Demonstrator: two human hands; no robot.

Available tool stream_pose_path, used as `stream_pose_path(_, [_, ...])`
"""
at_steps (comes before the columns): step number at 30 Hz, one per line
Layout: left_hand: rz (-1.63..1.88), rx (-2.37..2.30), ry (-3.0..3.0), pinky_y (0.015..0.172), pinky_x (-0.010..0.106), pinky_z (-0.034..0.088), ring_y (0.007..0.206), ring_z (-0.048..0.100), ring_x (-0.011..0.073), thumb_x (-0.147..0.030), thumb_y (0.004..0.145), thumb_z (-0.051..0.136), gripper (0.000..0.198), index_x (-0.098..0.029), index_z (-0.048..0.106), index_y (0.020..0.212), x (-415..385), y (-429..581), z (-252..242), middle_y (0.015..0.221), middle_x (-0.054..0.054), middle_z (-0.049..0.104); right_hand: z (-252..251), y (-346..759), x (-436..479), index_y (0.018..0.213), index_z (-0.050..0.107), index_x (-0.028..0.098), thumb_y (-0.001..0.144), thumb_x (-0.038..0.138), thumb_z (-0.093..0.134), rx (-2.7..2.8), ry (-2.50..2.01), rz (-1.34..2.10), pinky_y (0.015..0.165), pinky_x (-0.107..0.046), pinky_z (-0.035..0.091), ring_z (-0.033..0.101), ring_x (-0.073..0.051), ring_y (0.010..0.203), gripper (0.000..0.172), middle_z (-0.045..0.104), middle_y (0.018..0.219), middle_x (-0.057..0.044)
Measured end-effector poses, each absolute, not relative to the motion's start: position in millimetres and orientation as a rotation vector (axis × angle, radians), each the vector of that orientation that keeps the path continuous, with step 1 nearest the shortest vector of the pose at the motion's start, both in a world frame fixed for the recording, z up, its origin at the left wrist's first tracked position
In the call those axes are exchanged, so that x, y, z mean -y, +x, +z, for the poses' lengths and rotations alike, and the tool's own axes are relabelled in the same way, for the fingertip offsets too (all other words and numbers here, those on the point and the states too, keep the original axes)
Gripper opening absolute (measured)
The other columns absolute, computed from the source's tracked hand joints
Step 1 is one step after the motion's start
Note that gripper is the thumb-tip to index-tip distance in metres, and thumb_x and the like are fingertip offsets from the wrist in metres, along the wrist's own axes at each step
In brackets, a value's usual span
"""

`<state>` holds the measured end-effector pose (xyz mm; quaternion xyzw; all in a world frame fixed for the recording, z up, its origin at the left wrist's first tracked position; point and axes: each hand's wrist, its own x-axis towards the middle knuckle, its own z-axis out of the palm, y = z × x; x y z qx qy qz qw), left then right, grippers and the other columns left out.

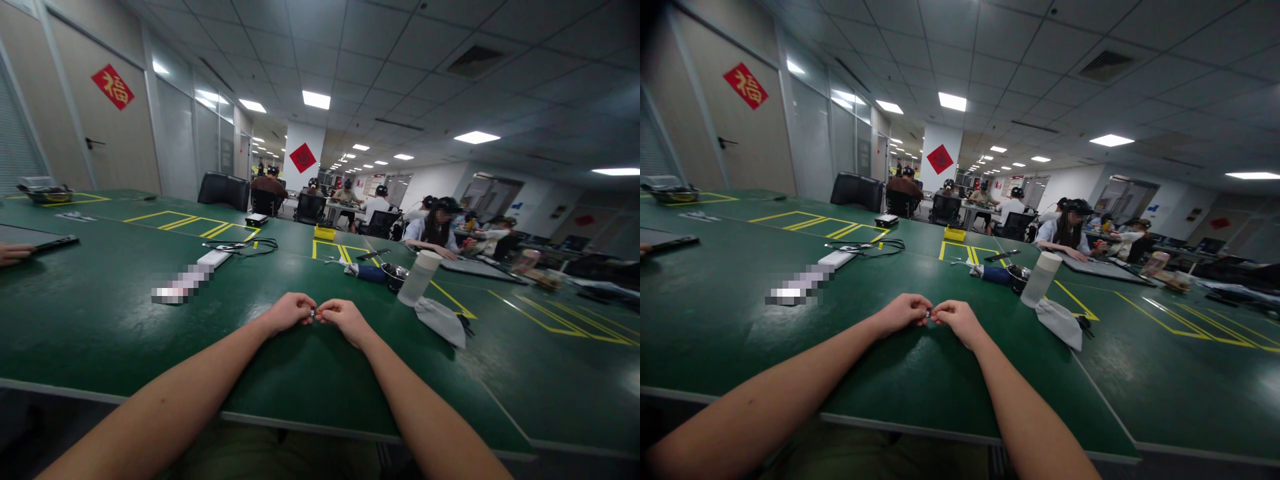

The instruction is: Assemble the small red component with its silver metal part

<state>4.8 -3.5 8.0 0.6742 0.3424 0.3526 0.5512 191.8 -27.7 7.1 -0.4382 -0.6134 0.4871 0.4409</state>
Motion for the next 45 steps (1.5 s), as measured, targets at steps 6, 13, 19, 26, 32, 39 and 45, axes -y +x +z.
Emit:
stream_pose_path(6, [0.825, -0.787, 1.62, 0.06, 0.023, 0.049, 0.058, 0.061, 0.0117, -0.016, 0.073, 0.058, 0.022, -0.01, 0.063, 0.093, -1.4, 4.5, 1.6, 0.067, 0.004, 0.067, 5.6, 192.7, 27.2, 0.081, 0.068, 0.013, 0.066, 0.024, 0.068, 1.513, -1.08, 1.22, 0.074, -0.032, 0.052, 0.066, -0.017, 0.072, 0.019, 0.071, 0.075, -0.006])
stream_pose_path(13, [0.812, -0.794, 1.585, 0.059, 0.023, 0.05, 0.06, 0.063, 0.0125, -0.015, 0.074, 0.057, 0.023, -0.01, 0.062, 0.096, 0.0, 4.6, 2.0, 0.068, 0.005, 0.067, 5.7, 192.5, 26.7, 0.079, 0.066, 0.013, 0.065, 0.021, 0.068, 1.507, -1.074, 1.232, 0.068, -0.029, 0.051, 0.065, -0.016, 0.067, 0.016, 0.07, 0.071, -0.005])
stream_pose_path(19, [0.863, -0.727, 1.406, 0.068, 0.027, 0.054, 0.067, 0.066, 0.0127, -0.013, 0.075, 0.056, 0.021, -0.011, 0.062, 0.096, 0.0, 5.0, 0.9, 0.08, 0.007, 0.068, 6.3, 188.9, 29.6, 0.077, 0.066, 0.013, 0.065, 0.024, 0.072, 1.499, -1.084, 1.226, 0.065, -0.027, 0.051, 0.064, -0.014, 0.063, 0.017, 0.069, 0.067, -0.004])
stream_pose_path(26, [0.865, -0.743, 1.288, 0.072, 0.028, 0.054, 0.071, 0.066, 0.0141, -0.01, 0.072, 0.058, 0.024, -0.012, 0.063, 0.095, -1.7, 3.4, 0.6, 0.087, 0.008, 0.068, 4.3, 190.1, 26.9, 0.077, 0.067, 0.013, 0.065, 0.03, 0.074, 1.34, -1.034, 1.357, 0.074, -0.031, 0.053, 0.068, -0.018, 0.075, 0.022, 0.07, 0.077, -0.007])
stream_pose_path(32, [0.855, -0.725, 1.297, 0.072, 0.027, 0.053, 0.073, 0.065, 0.0135, -0.007, 0.068, 0.057, 0.027, -0.012, 0.063, 0.094, -2.0, 3.9, 0.4, 0.086, 0.007, 0.067, 3.8, 190.6, 25.6, 0.077, 0.067, 0.014, 0.063, 0.026, 0.074, 1.332, -1.039, 1.343, 0.074, -0.031, 0.053, 0.067, -0.018, 0.074, 0.02, 0.069, 0.077, -0.006])
stream_pose_path(39, [0.886, -0.768, 1.562, 0.054, 0.018, 0.043, 0.056, 0.056, 0.0074, -0.011, 0.065, 0.063, 0.025, -0.013, 0.062, 0.09, 4.3, 3.0, 2.3, 0.072, -0.001, 0.06, -1.2, 191.4, 23.6, 0.079, 0.067, 0.012, 0.064, 0.021, 0.071, 1.427, -1.032, 1.248, 0.069, -0.029, 0.05, 0.064, -0.015, 0.068, 0.018, 0.07, 0.075, -0.006])
stream_pose_path(45, [0.843, -0.722, 1.413, 0.06, 0.021, 0.05, 0.067, 0.064, 0.0108, -0.009, 0.07, 0.058, 0.024, -0.012, 0.059, 0.094, 1.5, 5.1, -0.6, 0.085, 0.006, 0.066, -3.0, 192.0, 23.6, 0.078, 0.067, 0.013, 0.062, 0.021, 0.073, 1.489, -1.093, 1.226, 0.061, -0.026, 0.048, 0.06, -0.011, 0.057, 0.019, 0.068, 0.068, -0.003])
